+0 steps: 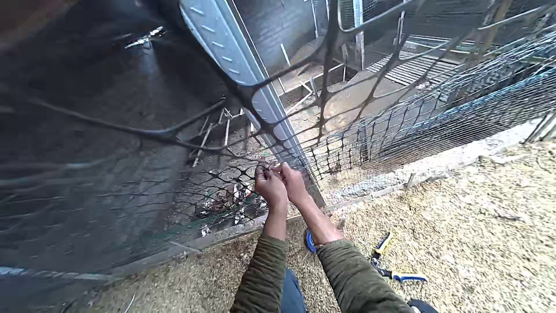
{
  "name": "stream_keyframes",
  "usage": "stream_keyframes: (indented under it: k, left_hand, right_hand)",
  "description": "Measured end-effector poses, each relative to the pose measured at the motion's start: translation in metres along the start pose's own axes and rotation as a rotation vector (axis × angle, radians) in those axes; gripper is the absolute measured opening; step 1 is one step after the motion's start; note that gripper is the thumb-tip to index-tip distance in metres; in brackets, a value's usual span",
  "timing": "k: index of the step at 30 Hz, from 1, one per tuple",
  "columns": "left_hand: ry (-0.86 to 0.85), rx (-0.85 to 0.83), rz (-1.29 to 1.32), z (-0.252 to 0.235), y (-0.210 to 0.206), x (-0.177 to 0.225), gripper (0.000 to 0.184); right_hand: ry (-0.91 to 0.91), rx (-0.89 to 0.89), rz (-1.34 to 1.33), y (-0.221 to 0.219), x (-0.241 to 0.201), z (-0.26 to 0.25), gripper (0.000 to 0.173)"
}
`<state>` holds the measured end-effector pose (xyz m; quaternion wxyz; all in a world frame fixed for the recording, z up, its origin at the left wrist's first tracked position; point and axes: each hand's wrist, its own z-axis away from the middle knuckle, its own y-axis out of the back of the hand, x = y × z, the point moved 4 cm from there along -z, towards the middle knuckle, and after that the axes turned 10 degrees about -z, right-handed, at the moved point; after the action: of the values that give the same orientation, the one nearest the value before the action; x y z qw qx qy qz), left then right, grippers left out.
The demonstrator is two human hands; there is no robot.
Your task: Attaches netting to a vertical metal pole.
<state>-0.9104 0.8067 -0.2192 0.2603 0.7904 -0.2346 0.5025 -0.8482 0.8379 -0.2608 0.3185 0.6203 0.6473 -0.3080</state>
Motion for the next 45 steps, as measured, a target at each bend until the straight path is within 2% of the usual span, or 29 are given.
stream_keyframes:
  k: [7,11,13,17,22,26,29,34,38,42,45]
  left_hand:
    - [-0.141,-0.012,0.021,-0.001,-0.001,-0.013,0.030]
    - [-0.245,-0.034,-0.002,-0.004,0.002,-0.017,0.030]
    - [-0.324,0.000,-0.031,-0.006,0.002,-0.020,0.027]
    - [-0.330,0.047,0.039,-0.003,-0.003,-0.024,0.029]
    - [-0.337,0.006,0.127,0.000,-0.003,-0.029,0.032]
    - [-0.326,-0.008,0.170,0.004,-0.005,-0.031,0.034]
    - [-0.338,-0.003,0.190,0.004,-0.005,-0.035,0.034]
    - [-0.388,-0.003,0.054,0.006,-0.002,-0.037,0.033]
    - [-0.416,-0.036,-0.301,0.014,0.005,-0.033,0.042]
    - [-0.527,-0.036,-0.519,0.032,0.013,-0.032,0.045]
    - [-0.689,0.049,-0.508,0.050,0.024,-0.044,0.040]
  right_hand:
    - [-0.023,-0.019,0.011,0.001,0.001,-0.005,0.025]
    - [0.017,0.003,-0.096,0.008,-0.004,-0.011,0.021]
    - [-0.065,0.004,-0.218,0.011,-0.006,-0.014,0.019]
    - [-0.249,0.018,-0.305,0.009,-0.016,-0.011,0.031]
    - [-0.463,-0.024,-0.226,0.011,-0.026,-0.020,0.034]
    - [-0.546,-0.148,-0.006,0.012,-0.030,-0.027,0.040]
    - [-0.596,-0.228,0.009,0.009,-0.033,-0.027,0.039]
    - [-0.625,-0.114,-0.247,0.006,-0.035,-0.025,0.024]
    - [-0.613,-0.076,-0.385,0.001,-0.027,-0.026,0.020]
    - [-0.612,-0.095,-0.400,0.001,-0.026,-0.031,0.021]
    - [-0.647,-0.117,-0.388,0.004,-0.026,-0.033,0.021]
